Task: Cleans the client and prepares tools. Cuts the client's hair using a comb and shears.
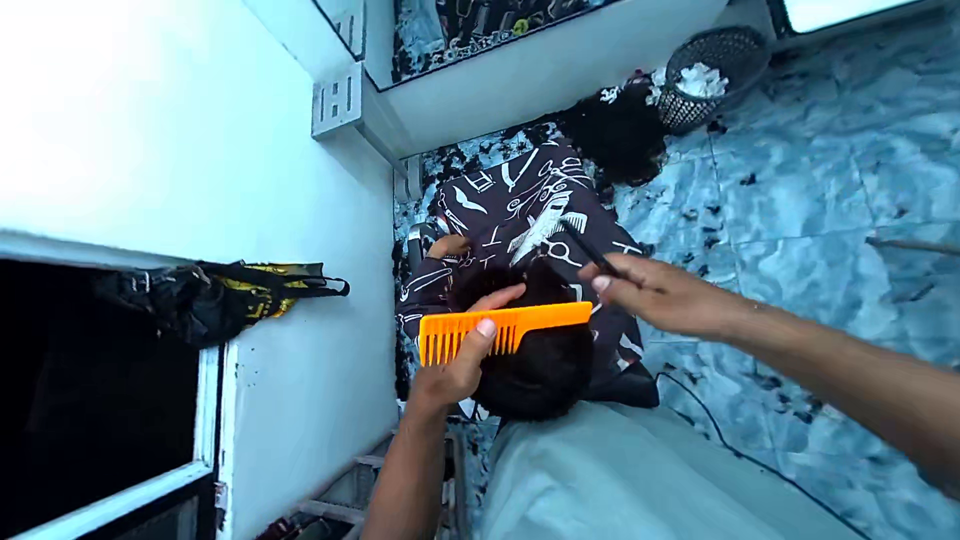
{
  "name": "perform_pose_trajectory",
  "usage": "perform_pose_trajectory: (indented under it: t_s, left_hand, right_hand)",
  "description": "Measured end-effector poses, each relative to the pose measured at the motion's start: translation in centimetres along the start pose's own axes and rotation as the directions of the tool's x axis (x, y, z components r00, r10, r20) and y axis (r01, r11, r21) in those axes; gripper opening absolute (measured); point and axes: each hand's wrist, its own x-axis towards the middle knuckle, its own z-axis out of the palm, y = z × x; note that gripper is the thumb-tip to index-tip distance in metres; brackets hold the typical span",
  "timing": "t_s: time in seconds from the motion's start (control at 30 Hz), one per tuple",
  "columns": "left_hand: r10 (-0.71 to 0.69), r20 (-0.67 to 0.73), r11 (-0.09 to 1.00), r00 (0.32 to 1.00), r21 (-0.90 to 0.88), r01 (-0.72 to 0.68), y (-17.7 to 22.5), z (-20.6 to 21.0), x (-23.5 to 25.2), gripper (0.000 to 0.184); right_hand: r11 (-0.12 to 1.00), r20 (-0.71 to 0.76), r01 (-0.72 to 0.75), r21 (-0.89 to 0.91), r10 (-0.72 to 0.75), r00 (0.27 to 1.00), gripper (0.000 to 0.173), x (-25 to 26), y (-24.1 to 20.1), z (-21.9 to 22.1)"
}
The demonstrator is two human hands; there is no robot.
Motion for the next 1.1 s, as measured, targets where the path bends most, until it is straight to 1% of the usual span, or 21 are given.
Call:
perform_pose_trajectory:
  t_s: [0.03, 0.07, 0.13, 0.2, 0.3, 0.33, 0.4, 0.5, 0.57, 0.63, 0.67, 0.73, 0.8, 0.83, 0.87, 0.9, 0.93, 0.97, 1.0, 1.03, 1.1]
  left_hand:
    - [0.001, 0.008, 1.0, 1.0, 0.021, -0.001, 0.0, 0.0, -0.1, 0.065]
    - [0.008, 0.011, 0.999, 1.0, 0.044, -0.009, 0.0, 0.0, -0.3, 0.065]
    - [0.026, 0.014, 0.996, 1.0, 0.08, -0.027, 0.1, 0.0, -0.4, 0.064]
    - [0.038, 0.005, 0.993, 0.999, 0.11, -0.039, 0.2, 0.1, -0.5, 0.062]
    - [0.039, -0.043, 0.992, 0.998, 0.119, -0.034, 0.2, 0.6, -0.8, 0.057]
    - [0.039, -0.08, 0.992, 0.996, 0.12, -0.029, 0.2, 0.8, -1.0, 0.052]
    - [0.023, -0.069, 0.992, 0.997, 0.123, -0.014, 0.5, 1.1, -1.0, 0.05]
    - [0.013, -0.011, 0.989, 1.0, 0.151, -0.012, 1.1, 1.1, -0.6, 0.054]
    - [0.018, -0.02, 0.987, 1.0, 0.157, -0.015, 1.5, 1.1, -0.4, 0.052]
    - [0.022, -0.044, 0.987, 0.999, 0.16, -0.015, 1.6, 1.2, -0.3, 0.051]
    - [0.02, -0.053, 0.985, 0.998, 0.173, -0.01, 1.6, 1.2, -0.2, 0.052]
    - [0.008, -0.045, 0.986, 0.999, 0.169, 0.0, 1.6, 1.0, 0.1, 0.054]
    - [-0.009, -0.057, 0.988, 0.998, 0.151, 0.018, 1.6, 1.0, 0.2, 0.055]
    - [-0.024, -0.086, 0.992, 0.996, 0.123, 0.034, 1.7, 1.1, 0.4, 0.056]
    - [-0.046, -0.122, 0.994, 0.991, 0.089, 0.057, 1.8, 1.0, 0.6, 0.061]
    - [-0.069, -0.157, 0.996, 0.985, 0.047, 0.077, 1.9, 0.9, 0.9, 0.066]
    - [-0.092, -0.177, 0.996, 0.98, -0.002, 0.093, 2.1, 0.7, 1.2, 0.072]
    - [-0.112, -0.175, 0.994, 0.978, -0.035, 0.108, 2.1, 0.6, 1.5, 0.076]
    - [-0.12, -0.175, 0.992, 0.977, -0.06, 0.111, 2.1, 0.6, 1.6, 0.077]
    - [-0.118, -0.174, 0.991, 0.978, -0.076, 0.106, 2.2, 0.6, 1.8, 0.076]
    - [-0.107, -0.158, 0.991, 0.982, -0.09, 0.094, 2.3, 0.6, 2.2, 0.073]
  right_hand:
    - [0.993, 0.024, -0.113, 0.033, 0.113, 0.993, 0.034, 0.4, 0.6, -0.9]
    - [0.982, 0.055, -0.174, 0.074, 0.17, 0.984, 0.04, 0.8, 1.1, -1.7]
    - [0.989, 0.127, -0.144, 0.04, 0.138, 0.982, 0.045, 1.1, 0.7, -2.9]
    - [0.988, 0.265, 0.059, -0.143, -0.019, 0.964, 0.043, 1.8, -0.9, -4.2]
    - [0.817, 0.459, 0.418, -0.398, -0.218, 0.861, 0.043, 3.9, -3.5, -5.1]
    - [0.761, 0.495, 0.484, -0.432, -0.248, 0.833, 0.046, 4.7, -4.5, -5.0]
    - [0.669, 0.55, 0.549, -0.501, -0.244, 0.799, 0.046, 6.2, -7.3, -4.9]
    - [0.479, 0.574, 0.585, -0.654, -0.191, 0.797, 0.039, 7.7, -11.6, -5.4]
    - [0.375, 0.605, 0.628, -0.682, -0.192, 0.772, 0.039, 8.5, -12.9, -6.0]
    - [0.321, 0.652, 0.685, -0.654, -0.22, 0.725, 0.056, 8.9, -13.4, -6.5]
    - [0.304, 0.651, 0.689, -0.658, -0.23, 0.723, 0.062, 9.0, -13.6, -6.5]
    - [0.247, 0.619, 0.679, -0.691, -0.284, 0.732, 0.064, 9.3, -13.9, -6.6]
    - [0.284, 0.522, 0.625, -0.727, -0.361, 0.772, 0.052, 9.2, -12.3, -6.4]
    - [0.398, 0.424, 0.594, -0.699, -0.44, 0.792, 0.037, 8.9, -10.1, -5.9]
    - [0.574, 0.274, 0.552, -0.605, -0.502, 0.821, 0.024, 8.5, -7.5, -5.1]
    - [0.784, 0.107, 0.483, -0.389, -0.483, 0.869, 0.018, 7.5, -4.7, -3.9]
    - [0.924, 0.015, 0.378, -0.066, -0.378, 0.926, 0.015, 6.1, -2.5, -2.5]
    - [0.934, -0.015, 0.279, 0.222, -0.283, 0.959, 0.015, 4.6, -0.6, -1.0]
    - [0.882, -0.015, 0.221, 0.416, -0.236, 0.972, 0.012, 3.2, 0.6, 0.5]
    - [0.826, -0.009, 0.206, 0.526, -0.237, 0.972, 0.016, 1.9, 1.1, 1.8]
    - [0.778, -0.063, 0.265, 0.569, -0.28, 0.958, 0.024, 0.0, 0.8, 3.6]
